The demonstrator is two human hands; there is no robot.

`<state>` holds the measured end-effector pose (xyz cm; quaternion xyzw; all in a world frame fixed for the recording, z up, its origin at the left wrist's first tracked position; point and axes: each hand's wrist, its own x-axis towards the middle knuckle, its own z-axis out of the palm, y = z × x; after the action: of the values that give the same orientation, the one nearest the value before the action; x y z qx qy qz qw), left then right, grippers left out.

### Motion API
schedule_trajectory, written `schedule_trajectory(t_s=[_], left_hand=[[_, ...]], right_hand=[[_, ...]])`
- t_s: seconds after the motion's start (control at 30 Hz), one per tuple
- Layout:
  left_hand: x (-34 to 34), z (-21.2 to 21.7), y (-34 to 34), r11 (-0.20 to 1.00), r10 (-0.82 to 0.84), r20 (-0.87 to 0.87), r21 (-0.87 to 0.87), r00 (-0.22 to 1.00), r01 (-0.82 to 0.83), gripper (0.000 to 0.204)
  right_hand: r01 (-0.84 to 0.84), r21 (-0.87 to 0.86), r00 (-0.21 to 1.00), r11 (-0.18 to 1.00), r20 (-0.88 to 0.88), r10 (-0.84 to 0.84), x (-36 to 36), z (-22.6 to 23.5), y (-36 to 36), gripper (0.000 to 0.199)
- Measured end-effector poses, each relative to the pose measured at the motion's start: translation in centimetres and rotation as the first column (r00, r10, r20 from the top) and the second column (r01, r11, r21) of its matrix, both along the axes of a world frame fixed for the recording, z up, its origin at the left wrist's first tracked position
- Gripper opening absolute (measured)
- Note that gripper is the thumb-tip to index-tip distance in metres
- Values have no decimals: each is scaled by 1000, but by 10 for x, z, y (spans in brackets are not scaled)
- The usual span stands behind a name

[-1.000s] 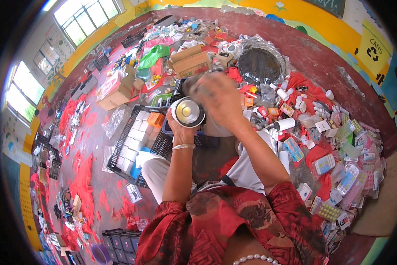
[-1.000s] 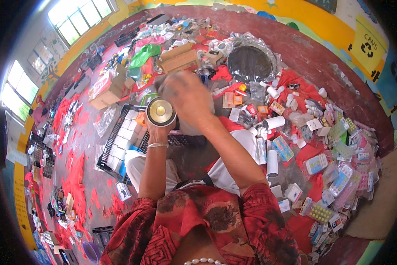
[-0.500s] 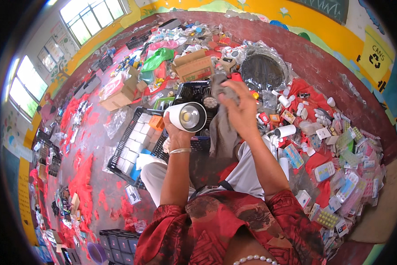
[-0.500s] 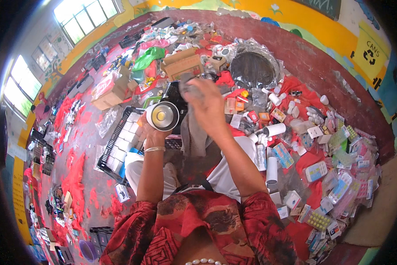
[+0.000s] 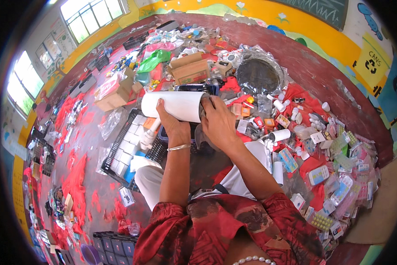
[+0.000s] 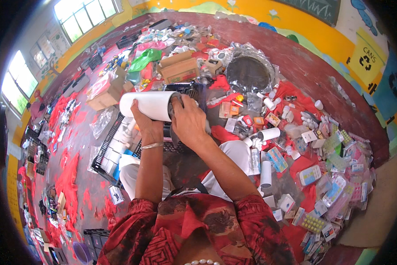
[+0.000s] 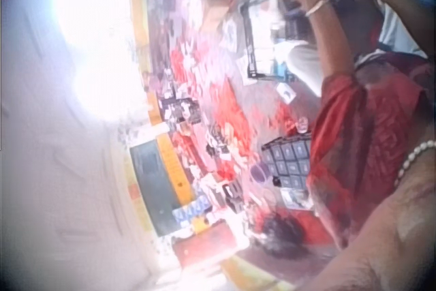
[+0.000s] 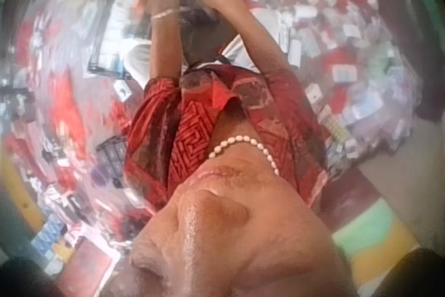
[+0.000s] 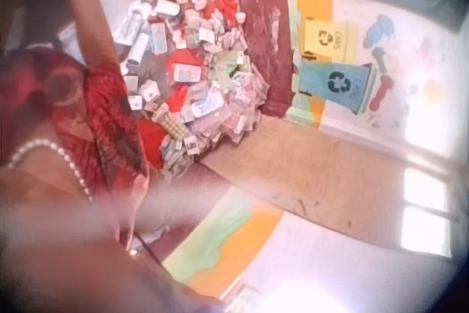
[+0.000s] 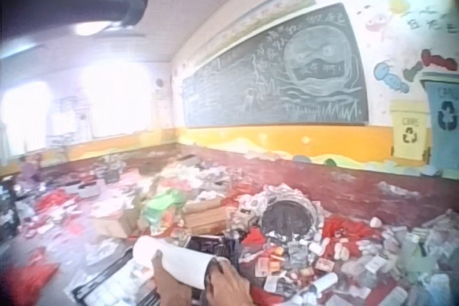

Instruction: The person wipes a white light fixture with a grey cloth, cleaning the outer surface and the inner rim. They luego place the fixture into a black plastic crate and briefly handle another item from the floor.

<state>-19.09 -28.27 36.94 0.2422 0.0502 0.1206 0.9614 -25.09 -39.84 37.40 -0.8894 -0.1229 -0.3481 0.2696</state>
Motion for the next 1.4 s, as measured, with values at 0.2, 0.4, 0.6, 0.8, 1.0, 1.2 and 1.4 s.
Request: schedule_trajectory(t_s=[0.2, 0.4, 0.6, 0.8, 1.0, 1.2, 1.4], left_hand=[[7, -6, -5, 985, 32, 102, 163, 994, -49, 38], [7, -10, -7, 978, -145, 178, 174, 973, 114, 37], [11, -16, -22, 976, -187, 94, 129, 978, 175, 40], [38, -36, 2, 959, -276, -166, -108, 947, 261, 52], [40, -26, 2, 921, -348, -160, -244, 924, 304, 56], [39, -27, 2, 943, -303, -188, -202, 934, 265, 51], [26, -17, -16, 988, -155, -252, -59, 955, 145, 44]], right_hand=[[-237, 861, 494, 451, -293, 819, 19, -12, -34, 45], [42, 995, 389, -93, 69, 918, 8, -18, -48, 42], [200, 762, 490, -616, 466, 736, 1, -50, -42, 36], [156, 731, 488, -665, 528, 695, 10, -70, -69, 49], [-45, 884, 736, -466, 345, 583, 12, -39, -74, 41], [-240, -214, 950, 947, 147, 274, -2, 11, -52, 41], [-30, -685, 957, 728, 191, 219, 29, 18, -59, 32]])
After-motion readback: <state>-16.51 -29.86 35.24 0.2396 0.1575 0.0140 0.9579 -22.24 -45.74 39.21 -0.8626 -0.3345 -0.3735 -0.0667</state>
